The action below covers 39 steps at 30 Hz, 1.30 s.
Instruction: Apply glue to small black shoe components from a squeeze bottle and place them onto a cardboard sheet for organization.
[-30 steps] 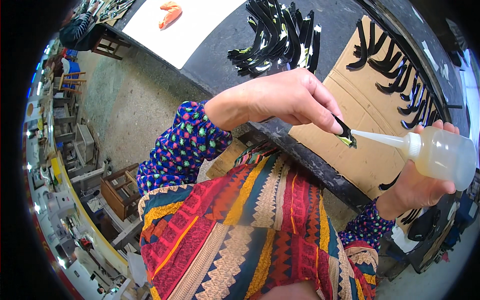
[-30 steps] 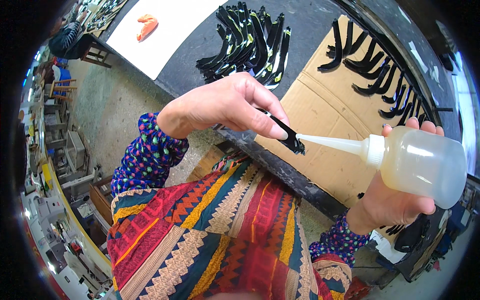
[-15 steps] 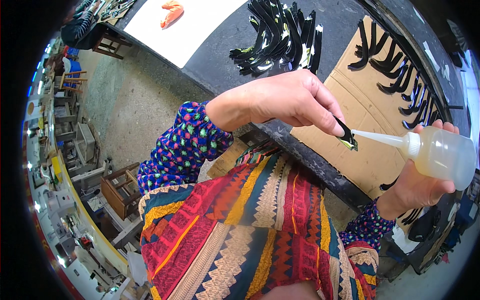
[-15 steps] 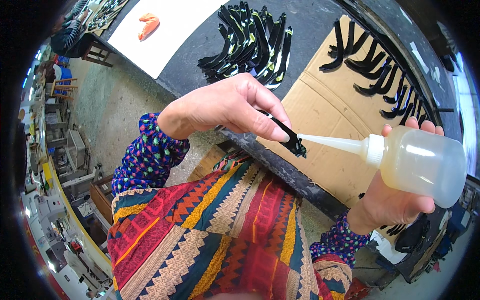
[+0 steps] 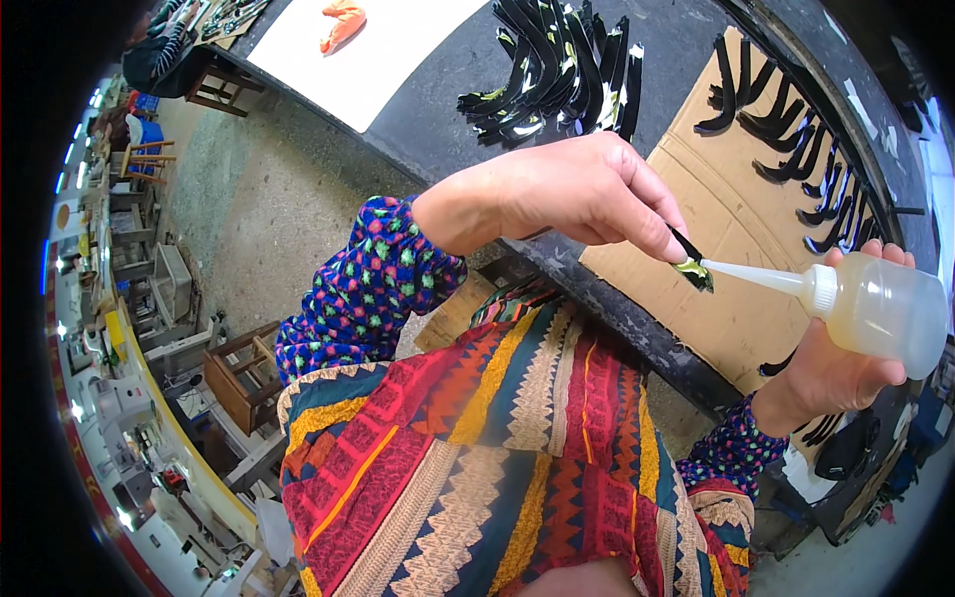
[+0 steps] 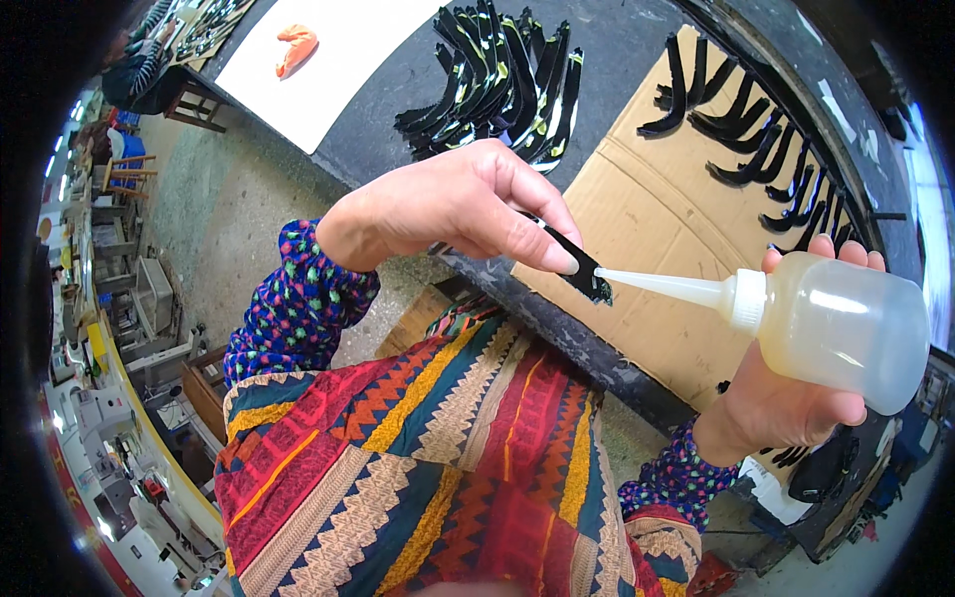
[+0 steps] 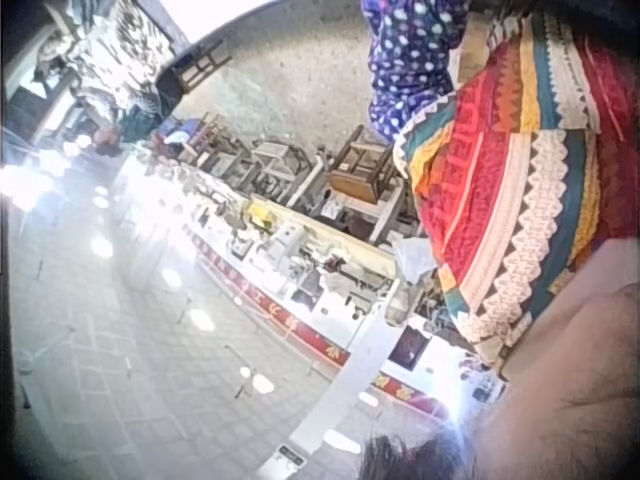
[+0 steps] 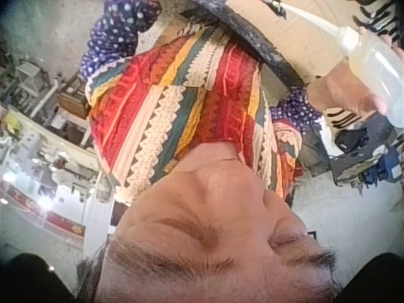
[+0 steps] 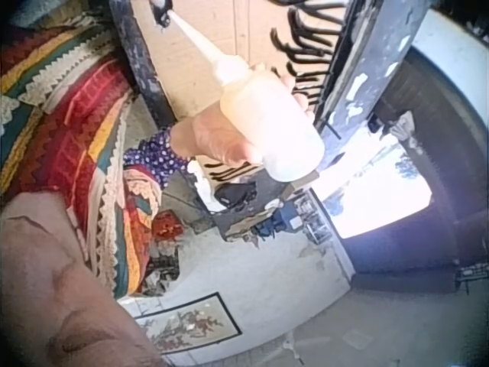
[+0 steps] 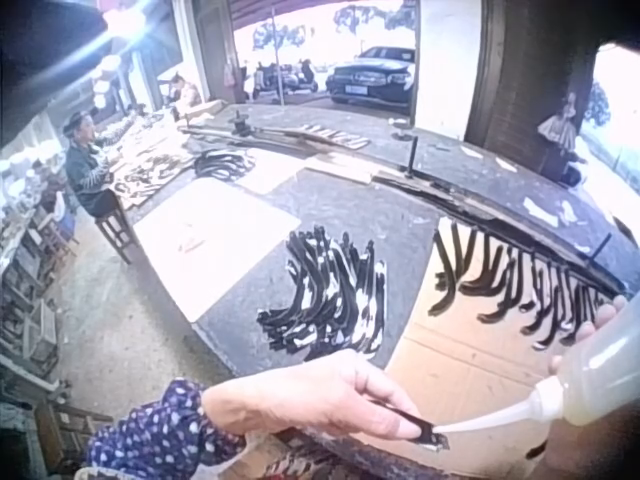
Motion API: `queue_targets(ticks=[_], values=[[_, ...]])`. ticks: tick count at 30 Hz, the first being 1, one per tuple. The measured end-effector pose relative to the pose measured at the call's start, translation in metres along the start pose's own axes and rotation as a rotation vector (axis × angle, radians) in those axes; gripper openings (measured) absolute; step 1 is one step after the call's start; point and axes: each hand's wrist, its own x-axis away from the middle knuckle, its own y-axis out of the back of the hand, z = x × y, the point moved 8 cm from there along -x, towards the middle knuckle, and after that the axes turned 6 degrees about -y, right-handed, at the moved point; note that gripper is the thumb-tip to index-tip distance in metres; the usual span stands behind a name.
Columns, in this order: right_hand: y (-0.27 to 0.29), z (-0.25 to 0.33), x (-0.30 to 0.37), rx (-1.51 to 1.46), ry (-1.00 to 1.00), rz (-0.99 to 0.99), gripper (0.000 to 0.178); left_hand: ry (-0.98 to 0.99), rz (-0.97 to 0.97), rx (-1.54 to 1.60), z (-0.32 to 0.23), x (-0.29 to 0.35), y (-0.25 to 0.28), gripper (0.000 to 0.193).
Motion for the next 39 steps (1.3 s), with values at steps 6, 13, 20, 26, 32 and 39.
queue_targets(ticks=[6,13,20,26,32,39], values=[[0.001,0.000,0.001,0.005,-0.010,0.003,0.097,-0.003,0.017,-0.011,0.001,-0.002,-0.001,0.014],[0.003,-0.001,0.003,0.004,-0.014,-0.008,0.097,-0.010,0.019,0.017,0.001,-0.002,-0.001,0.015],[0.005,0.000,0.004,0.153,-0.002,-0.083,0.100,-0.004,0.000,0.010,0.003,-0.004,0.001,0.014],[0.011,-0.004,0.004,-0.030,-0.061,0.089,0.097,-0.005,0.000,0.031,0.005,-0.007,0.004,0.014],[0.005,0.000,0.001,-0.029,0.005,-0.008,0.094,-0.009,0.012,0.029,0.005,-0.009,0.002,0.015],[0.003,-0.004,0.001,0.050,0.001,-0.010,0.094,0.004,0.041,0.022,0.007,-0.009,-0.002,0.015]])
